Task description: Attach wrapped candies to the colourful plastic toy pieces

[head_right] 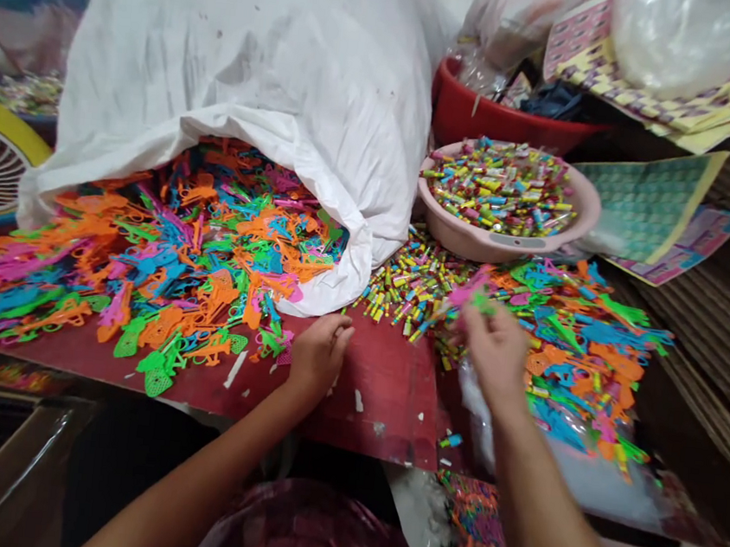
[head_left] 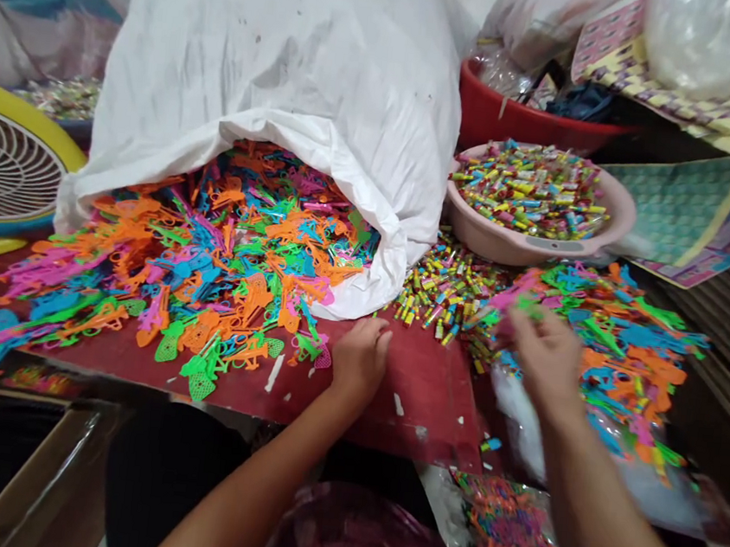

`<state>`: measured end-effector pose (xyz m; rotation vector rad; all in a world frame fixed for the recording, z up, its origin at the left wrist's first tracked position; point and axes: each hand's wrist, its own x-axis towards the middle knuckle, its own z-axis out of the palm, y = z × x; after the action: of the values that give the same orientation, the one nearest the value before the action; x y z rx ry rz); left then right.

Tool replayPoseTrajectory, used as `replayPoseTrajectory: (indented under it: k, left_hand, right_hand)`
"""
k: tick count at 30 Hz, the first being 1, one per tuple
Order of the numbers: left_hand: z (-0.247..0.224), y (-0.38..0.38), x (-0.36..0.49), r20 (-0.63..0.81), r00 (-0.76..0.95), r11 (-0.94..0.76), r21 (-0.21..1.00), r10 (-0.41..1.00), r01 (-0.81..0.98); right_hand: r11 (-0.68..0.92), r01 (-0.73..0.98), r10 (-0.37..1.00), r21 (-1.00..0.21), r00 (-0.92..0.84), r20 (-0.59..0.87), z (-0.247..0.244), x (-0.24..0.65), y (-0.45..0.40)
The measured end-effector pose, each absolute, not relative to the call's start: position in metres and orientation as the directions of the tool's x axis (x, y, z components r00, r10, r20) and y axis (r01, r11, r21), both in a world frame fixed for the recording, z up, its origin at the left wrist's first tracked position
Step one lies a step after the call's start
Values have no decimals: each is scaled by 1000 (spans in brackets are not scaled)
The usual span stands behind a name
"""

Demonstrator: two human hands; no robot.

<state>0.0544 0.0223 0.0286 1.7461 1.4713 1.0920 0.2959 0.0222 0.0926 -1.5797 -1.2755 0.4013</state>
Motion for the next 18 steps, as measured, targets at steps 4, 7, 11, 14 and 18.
replayPoseTrajectory:
  k: [4,7,11,14,18]
  left_hand:
    - [38,52,90,135,206,-241,680,969,692]
    - [39,65,111,101,207,-226,596,973,771]
    - [36,64,109,87,201,-211,614,976,761]
    - [34,44,85,111,165,-197,654,980,731]
    - [26,6,44,172,73,-184,827,982,531]
  right_hand:
    - [-218,829,547,-515,541,639,148,406,52]
    - [-546,808,448,-223,506,737,167,433,60]
    - [-20,995,592,-93,87,801,147,369,53]
    - [446,843,725,-301,-143,674,120,281,54]
    - [639,581,766,-504,-429,478,88,176,85]
